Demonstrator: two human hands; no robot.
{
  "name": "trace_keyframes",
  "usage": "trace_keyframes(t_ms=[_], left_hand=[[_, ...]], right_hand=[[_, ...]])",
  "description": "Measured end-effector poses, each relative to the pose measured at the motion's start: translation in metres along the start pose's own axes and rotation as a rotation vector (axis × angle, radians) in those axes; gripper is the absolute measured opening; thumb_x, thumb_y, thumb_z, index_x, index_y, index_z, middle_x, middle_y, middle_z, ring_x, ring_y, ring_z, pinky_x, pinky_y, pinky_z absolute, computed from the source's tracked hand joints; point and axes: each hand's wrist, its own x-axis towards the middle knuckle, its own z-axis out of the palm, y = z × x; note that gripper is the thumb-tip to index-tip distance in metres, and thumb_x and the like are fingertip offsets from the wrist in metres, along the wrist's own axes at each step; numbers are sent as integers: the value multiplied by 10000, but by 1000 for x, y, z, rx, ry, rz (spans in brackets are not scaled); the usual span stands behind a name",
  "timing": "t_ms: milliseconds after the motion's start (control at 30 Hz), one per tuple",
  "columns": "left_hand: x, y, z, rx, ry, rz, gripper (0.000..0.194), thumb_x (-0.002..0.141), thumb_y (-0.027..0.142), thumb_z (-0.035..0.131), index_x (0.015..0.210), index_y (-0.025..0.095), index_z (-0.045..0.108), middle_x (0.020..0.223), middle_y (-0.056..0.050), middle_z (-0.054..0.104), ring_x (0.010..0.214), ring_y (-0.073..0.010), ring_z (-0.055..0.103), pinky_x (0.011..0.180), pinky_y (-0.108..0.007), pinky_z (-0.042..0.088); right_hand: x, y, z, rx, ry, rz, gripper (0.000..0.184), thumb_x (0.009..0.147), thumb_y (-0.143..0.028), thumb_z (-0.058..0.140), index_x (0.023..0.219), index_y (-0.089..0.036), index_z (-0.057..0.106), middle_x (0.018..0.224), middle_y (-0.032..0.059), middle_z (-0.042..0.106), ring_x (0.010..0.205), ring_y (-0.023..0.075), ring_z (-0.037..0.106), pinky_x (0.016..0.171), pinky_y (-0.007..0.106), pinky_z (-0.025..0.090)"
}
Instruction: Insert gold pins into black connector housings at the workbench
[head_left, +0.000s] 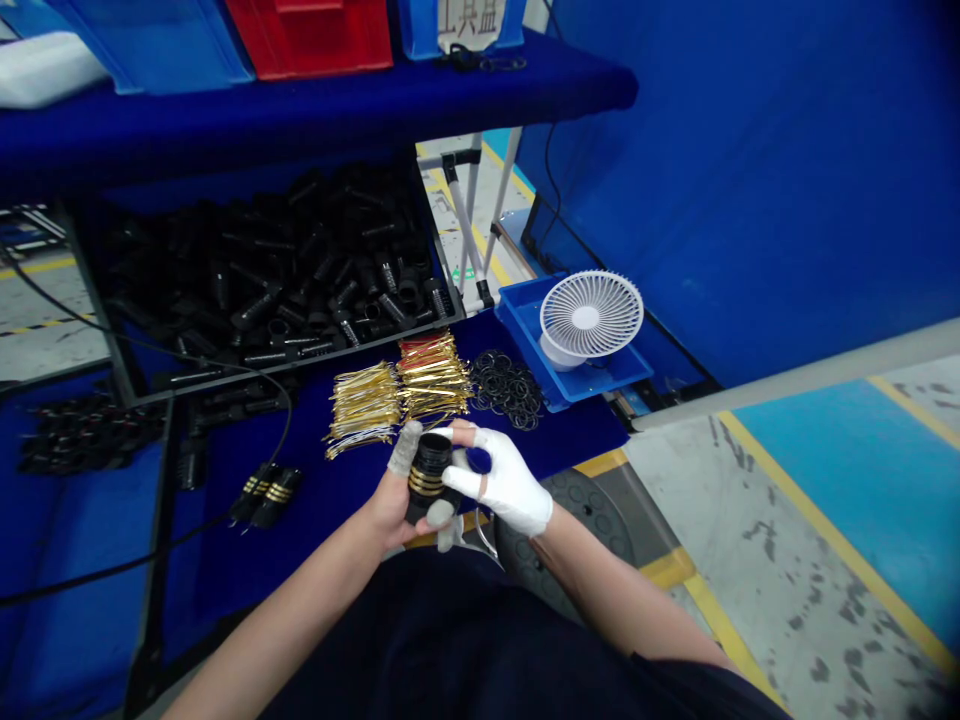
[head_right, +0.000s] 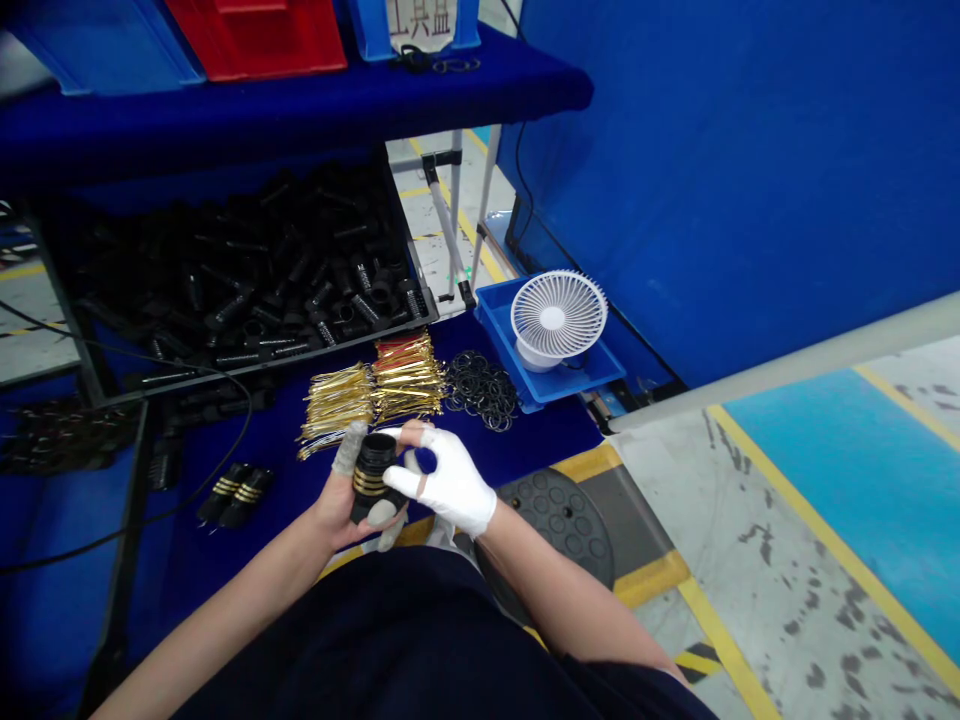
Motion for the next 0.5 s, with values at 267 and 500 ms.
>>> trace_keyframes(t_ms=[267,500], left_hand=[[-4,18,13,-110,297,183,681,928,712,391,1323,186,567,638,0,610,470,-95,517,595,-284,563],[-3,21,16,-162,354,195,417,971,508,505,1223,184,576,920,-77,700,692,-141,666,913,-456,584]], right_hand=[[55,57,-75,-924,307,102,247,911,-268,618,1117,-180,722,1076,102,673,944,231,660,899,360,495],[79,92,-117,-1159,385,251,203,942,-218,524,1058,-175,685,1147,115,655,944,219,650,846,311,472]])
